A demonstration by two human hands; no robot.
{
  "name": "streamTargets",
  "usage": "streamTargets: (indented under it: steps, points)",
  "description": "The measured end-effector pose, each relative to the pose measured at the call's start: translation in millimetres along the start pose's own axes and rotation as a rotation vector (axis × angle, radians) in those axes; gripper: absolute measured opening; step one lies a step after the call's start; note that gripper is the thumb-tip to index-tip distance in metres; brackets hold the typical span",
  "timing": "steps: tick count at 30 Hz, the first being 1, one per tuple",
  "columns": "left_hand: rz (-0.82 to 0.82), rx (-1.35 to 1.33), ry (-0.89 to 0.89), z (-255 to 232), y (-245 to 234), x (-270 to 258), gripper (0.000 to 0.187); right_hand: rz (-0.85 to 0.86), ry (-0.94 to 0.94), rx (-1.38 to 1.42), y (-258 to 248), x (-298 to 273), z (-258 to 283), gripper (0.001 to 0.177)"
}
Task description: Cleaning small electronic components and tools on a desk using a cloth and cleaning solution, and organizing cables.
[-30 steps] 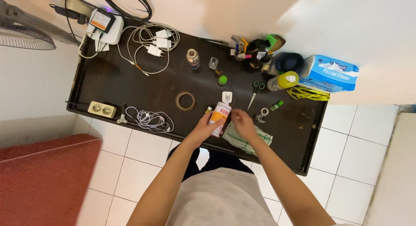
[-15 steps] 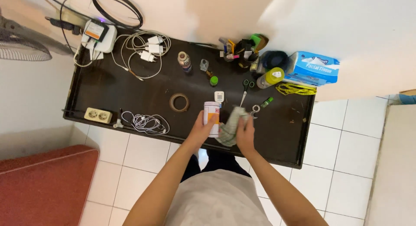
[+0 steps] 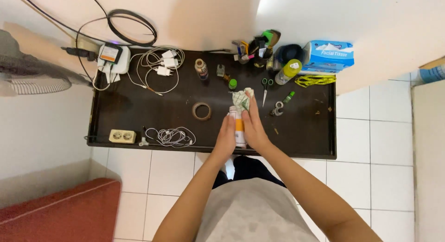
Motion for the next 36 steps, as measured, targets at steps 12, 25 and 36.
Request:
streamTargets:
  steps: [12, 25, 36]
  points:
    - [-0.121, -0.01, 0.349, 49, -33, 8, 0.055, -0.084, 0.001, 0.077, 62, -39, 48, 0.059]
    - [0.008, -0.056, 0.459, 19, -35, -19, 0.06, -0.173, 0.1, 0.204, 57, -62, 34, 0.058]
    - [-0.302, -0.178, 0.391, -20, -20, 1, 0.033, -0.059, 0.078, 0.196, 29, -77, 50, 0.061]
Point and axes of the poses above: each hand's wrist, its own x-axis towards the middle knuckle, its own y-axis out of the palm, z = x × y, the point moved 9 cm from there along x, towards the middle knuckle, and after that the axes turned 14 degrees about x, right-handed, at the moved point
